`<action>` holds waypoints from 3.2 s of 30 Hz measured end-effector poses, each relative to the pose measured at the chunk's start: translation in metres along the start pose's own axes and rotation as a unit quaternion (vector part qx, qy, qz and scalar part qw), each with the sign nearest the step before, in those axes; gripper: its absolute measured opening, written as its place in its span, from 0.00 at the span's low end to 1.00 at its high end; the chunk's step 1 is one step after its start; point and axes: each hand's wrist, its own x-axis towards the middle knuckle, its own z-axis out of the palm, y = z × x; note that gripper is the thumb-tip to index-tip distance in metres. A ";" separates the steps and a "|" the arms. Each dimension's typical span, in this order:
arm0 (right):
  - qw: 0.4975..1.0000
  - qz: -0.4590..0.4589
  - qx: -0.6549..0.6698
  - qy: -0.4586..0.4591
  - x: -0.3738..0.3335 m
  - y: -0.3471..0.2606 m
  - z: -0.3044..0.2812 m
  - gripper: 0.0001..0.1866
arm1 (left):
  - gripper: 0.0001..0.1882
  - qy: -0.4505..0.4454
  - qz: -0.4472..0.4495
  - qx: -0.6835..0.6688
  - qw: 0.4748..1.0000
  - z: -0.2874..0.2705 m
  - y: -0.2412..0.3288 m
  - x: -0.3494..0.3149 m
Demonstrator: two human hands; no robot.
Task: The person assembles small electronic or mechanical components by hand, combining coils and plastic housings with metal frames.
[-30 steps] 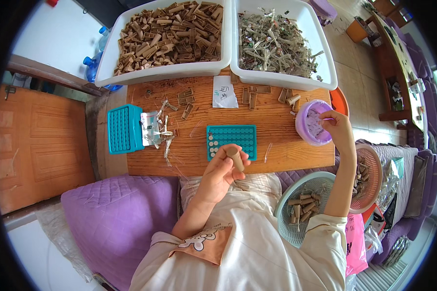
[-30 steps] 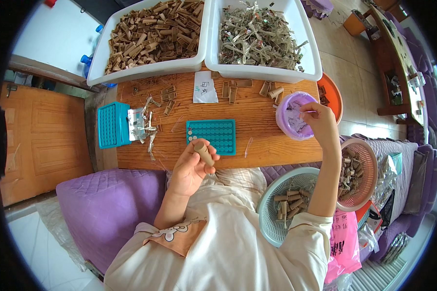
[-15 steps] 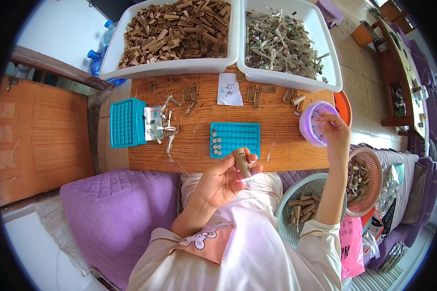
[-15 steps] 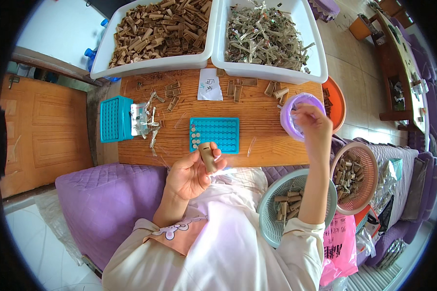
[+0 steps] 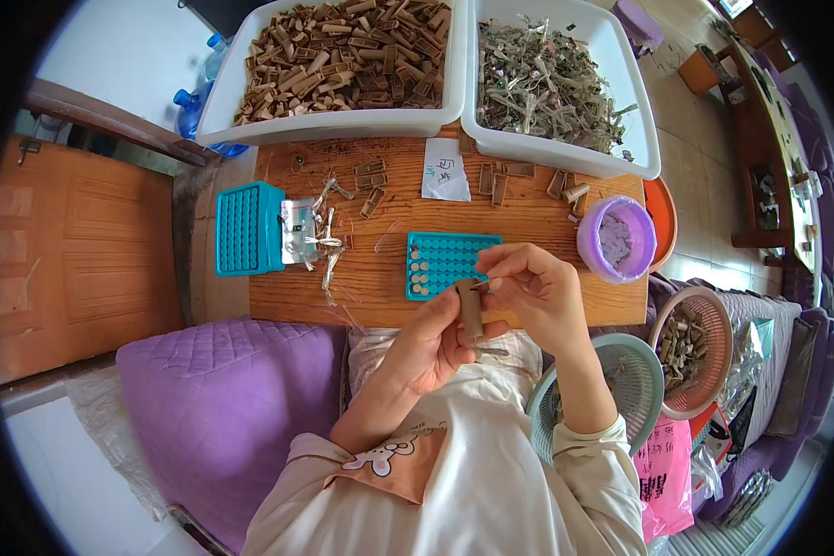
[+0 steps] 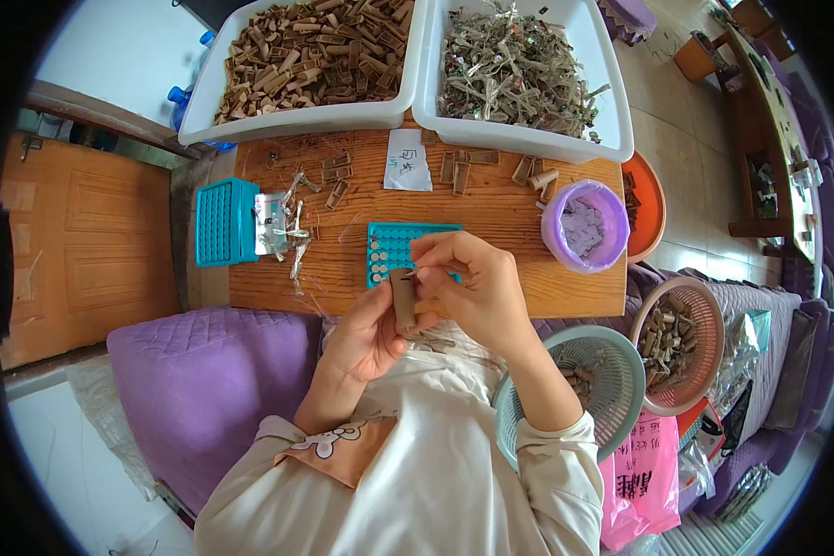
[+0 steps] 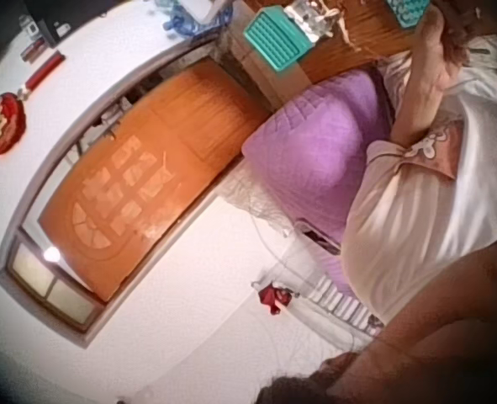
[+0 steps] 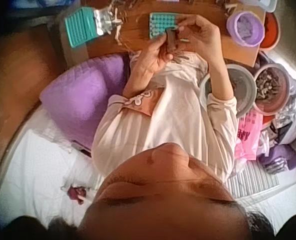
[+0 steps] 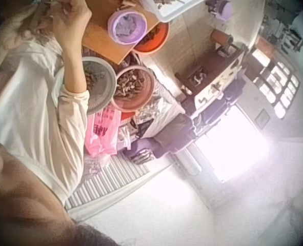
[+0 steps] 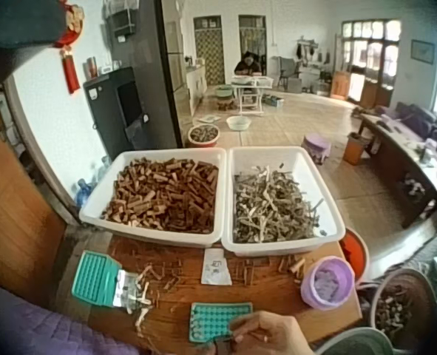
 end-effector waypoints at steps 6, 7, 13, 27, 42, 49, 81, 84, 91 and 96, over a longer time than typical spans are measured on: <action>0.999 -0.006 -0.009 0.039 -0.003 0.001 0.003 0.02 | 0.21 0.012 0.020 0.078 0.997 -0.005 -0.003 0.002; 0.999 -0.006 -0.010 0.039 -0.003 0.002 0.002 0.02 | 0.21 0.015 0.026 0.087 0.996 -0.004 -0.003 0.003; 0.996 -0.023 -0.088 0.009 -0.004 -0.002 -0.001 0.02 | 0.22 0.004 0.038 0.111 0.993 -0.002 -0.005 0.005; 0.997 0.007 -0.078 0.026 -0.011 0.011 0.005 0.02 | 0.21 0.044 0.029 0.089 0.995 -0.006 -0.008 0.005; 0.985 0.001 -0.175 -0.005 -0.010 0.024 0.012 0.01 | 0.19 0.104 0.054 0.166 0.979 -0.019 -0.012 0.003; 0.991 0.033 -0.130 -0.021 -0.008 0.044 0.009 0.01 | 0.17 0.131 0.030 0.191 0.972 -0.028 -0.015 0.003; 0.987 -0.078 -0.138 -0.007 -0.013 0.043 -0.002 0.04 | 0.18 0.098 0.025 0.234 0.967 -0.015 -0.014 0.009; 0.988 -0.069 -0.137 0.007 -0.015 0.043 0.000 0.04 | 0.18 0.105 0.024 0.255 0.961 -0.014 -0.016 0.009; 0.978 -0.109 -0.068 -0.166 -0.015 0.038 -0.034 0.07 | 0.21 -0.002 -0.033 0.329 0.944 -0.011 -0.013 0.011; 0.987 -0.119 -0.097 -0.052 -0.037 0.014 -0.061 0.13 | 0.19 0.007 0.077 0.402 0.912 0.005 0.001 0.021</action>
